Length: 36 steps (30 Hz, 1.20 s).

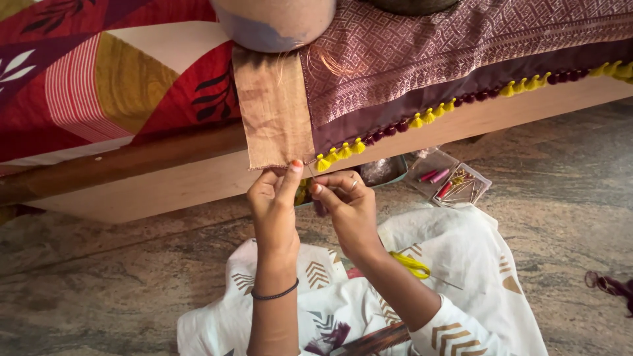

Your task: Sewing and trimming decorative yellow tassels onto a brown and tan fabric piece.

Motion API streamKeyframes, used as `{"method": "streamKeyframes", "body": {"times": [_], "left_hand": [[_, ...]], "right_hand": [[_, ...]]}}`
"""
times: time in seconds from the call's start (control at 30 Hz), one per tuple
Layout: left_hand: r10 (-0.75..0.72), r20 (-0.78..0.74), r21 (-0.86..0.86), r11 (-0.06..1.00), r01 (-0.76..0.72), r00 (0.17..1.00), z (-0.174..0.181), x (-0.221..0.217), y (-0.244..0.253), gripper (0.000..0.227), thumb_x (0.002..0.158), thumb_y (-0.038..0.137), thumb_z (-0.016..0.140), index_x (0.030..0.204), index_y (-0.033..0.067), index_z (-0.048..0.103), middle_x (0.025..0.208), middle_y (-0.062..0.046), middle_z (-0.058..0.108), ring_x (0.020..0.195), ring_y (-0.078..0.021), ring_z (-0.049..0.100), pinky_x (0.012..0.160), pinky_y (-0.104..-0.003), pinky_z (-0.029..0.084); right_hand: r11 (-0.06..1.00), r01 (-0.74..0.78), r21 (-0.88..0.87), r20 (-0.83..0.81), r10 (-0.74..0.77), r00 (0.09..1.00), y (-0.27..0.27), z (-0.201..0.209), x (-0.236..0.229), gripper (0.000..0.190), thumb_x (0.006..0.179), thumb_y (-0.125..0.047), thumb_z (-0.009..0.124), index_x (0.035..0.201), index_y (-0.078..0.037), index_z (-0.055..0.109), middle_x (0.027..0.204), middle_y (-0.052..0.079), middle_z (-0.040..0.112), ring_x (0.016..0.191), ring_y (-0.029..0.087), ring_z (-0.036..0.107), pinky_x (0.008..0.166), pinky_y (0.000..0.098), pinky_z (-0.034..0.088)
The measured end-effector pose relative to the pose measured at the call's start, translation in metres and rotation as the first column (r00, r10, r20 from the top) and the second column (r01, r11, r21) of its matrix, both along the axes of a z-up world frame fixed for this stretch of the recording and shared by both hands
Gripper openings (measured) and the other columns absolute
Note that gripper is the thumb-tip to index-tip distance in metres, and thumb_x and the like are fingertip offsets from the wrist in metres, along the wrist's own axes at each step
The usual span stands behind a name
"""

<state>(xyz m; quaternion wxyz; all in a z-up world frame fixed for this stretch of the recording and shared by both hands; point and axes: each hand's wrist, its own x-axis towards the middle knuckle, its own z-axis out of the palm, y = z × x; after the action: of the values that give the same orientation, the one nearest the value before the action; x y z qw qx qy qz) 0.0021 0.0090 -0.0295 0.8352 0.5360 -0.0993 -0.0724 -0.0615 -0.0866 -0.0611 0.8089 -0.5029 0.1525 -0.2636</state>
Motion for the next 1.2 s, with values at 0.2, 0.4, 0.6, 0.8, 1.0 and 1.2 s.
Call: {"method": "streamKeyframes", "body": {"times": [0.2,0.4,0.6,0.8,1.0,1.2], "left_hand": [[-0.001,0.002,0.005,1.0,0.001,1.0,-0.002,0.0,0.0,0.021,0.096,0.018,0.074,0.082,0.005,0.067,0.081,0.005,0.063,0.076,-0.0032,0.051,0.07,-0.023,0.039],[-0.005,0.003,0.001,1.0,0.005,1.0,-0.001,0.0,-0.002,0.02,0.096,0.017,0.073,0.082,0.0053,0.066,0.08,0.006,0.061,0.077,-0.0028,0.049,0.071,-0.023,0.039],[-0.011,0.002,-0.007,1.0,0.011,1.0,-0.003,0.0,-0.001,0.021,0.098,0.015,0.073,0.081,0.005,0.065,0.08,0.005,0.059,0.076,-0.0034,0.048,0.07,-0.024,0.038],[-0.026,0.0,-0.021,0.999,0.026,1.0,0.008,-0.003,-0.001,0.017,0.097,0.015,0.071,0.084,0.0054,0.066,0.082,0.005,0.061,0.078,-0.003,0.051,0.073,-0.023,0.041],[-0.025,-0.018,-0.033,0.999,0.025,1.0,0.004,-0.002,-0.003,0.016,0.097,0.013,0.071,0.084,0.0047,0.066,0.08,0.003,0.063,0.075,-0.0039,0.053,0.069,-0.023,0.043],[-0.029,-0.046,-0.042,0.999,0.027,0.999,0.005,-0.003,-0.004,0.02,0.099,0.015,0.071,0.084,0.004,0.064,0.082,0.001,0.066,0.072,-0.0052,0.056,0.062,-0.023,0.043]], "right_hand": [[0.999,-0.025,0.03,0.014,0.025,1.0,0.0,-0.005,0.0,0.006,0.092,0.001,0.072,0.098,0.004,0.072,0.077,0.005,0.069,0.063,0.01,0.06,0.055,0.0258,0.046],[0.999,-0.026,0.038,-0.025,0.027,0.999,0.0,-0.003,-0.001,0.006,0.092,0.0,0.072,0.098,0.003,0.072,0.074,0.006,0.068,0.058,0.01,0.058,0.051,0.0253,0.044],[0.999,-0.035,0.035,-0.014,0.035,0.999,0.002,0.002,-0.001,0.006,0.092,0.0,0.072,0.097,0.003,0.071,0.074,0.006,0.068,0.058,0.01,0.059,0.051,0.0257,0.046],[1.0,0.006,-0.024,0.006,-0.006,1.0,0.002,-0.002,0.002,0.005,0.092,0.001,0.073,0.096,0.003,0.072,0.085,0.002,0.067,0.067,0.009,0.061,0.059,0.0244,0.049],[1.0,-0.009,0.025,-0.03,0.01,0.999,0.004,0.011,0.001,0.007,0.092,0.002,0.072,0.099,0.002,0.071,0.087,0.007,0.07,0.072,0.01,0.065,0.062,0.0247,0.051],[0.994,0.04,0.098,0.106,-0.05,0.993,0.012,0.048,-0.006,0.011,0.092,-0.001,0.067,0.101,-0.006,0.063,0.094,0.005,0.066,0.079,0.011,0.07,0.069,0.0264,0.058]]}}
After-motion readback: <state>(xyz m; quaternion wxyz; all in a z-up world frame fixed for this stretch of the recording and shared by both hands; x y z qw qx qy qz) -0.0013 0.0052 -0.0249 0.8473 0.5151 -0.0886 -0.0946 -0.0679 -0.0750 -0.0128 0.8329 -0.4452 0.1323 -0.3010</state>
